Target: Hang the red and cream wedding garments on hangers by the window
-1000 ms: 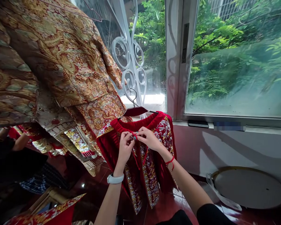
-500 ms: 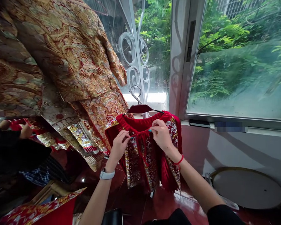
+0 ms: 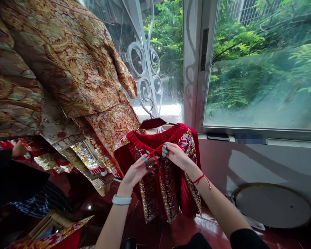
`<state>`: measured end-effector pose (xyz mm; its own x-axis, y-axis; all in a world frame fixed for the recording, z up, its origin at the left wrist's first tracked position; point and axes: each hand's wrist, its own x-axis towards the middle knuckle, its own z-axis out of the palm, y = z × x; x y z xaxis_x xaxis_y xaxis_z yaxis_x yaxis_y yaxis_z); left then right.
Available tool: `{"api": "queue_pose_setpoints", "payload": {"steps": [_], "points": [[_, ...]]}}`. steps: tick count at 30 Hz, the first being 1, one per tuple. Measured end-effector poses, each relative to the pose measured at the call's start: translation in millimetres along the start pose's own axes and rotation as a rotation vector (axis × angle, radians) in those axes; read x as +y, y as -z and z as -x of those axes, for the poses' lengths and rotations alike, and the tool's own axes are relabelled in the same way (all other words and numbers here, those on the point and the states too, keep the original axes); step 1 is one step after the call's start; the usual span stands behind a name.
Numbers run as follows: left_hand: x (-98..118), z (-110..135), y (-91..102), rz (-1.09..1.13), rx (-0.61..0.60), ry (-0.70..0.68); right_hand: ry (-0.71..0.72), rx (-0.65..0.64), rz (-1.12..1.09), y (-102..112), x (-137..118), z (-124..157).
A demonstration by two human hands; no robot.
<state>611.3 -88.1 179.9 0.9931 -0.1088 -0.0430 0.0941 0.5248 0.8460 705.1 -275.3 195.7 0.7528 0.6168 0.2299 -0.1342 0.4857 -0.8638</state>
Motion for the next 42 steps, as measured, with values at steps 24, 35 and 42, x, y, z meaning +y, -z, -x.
{"api": "queue_pose_setpoints", "payload": {"steps": [24, 35, 42], "points": [[28.7, 14.5, -8.8, -1.499, 0.324, -0.340, 0.227, -0.190, 1.469, 43.1, -49.5, 13.8], [29.0, 10.3, -14.1, -0.912, 0.346, -0.253, 0.287, -0.150, 1.606, 34.2, -45.7, 19.8], [26.4, 30.0, -19.8, -1.568, 0.575, -0.530, 0.294, -0.089, 1.230, 55.1, -42.5, 16.5]]}}
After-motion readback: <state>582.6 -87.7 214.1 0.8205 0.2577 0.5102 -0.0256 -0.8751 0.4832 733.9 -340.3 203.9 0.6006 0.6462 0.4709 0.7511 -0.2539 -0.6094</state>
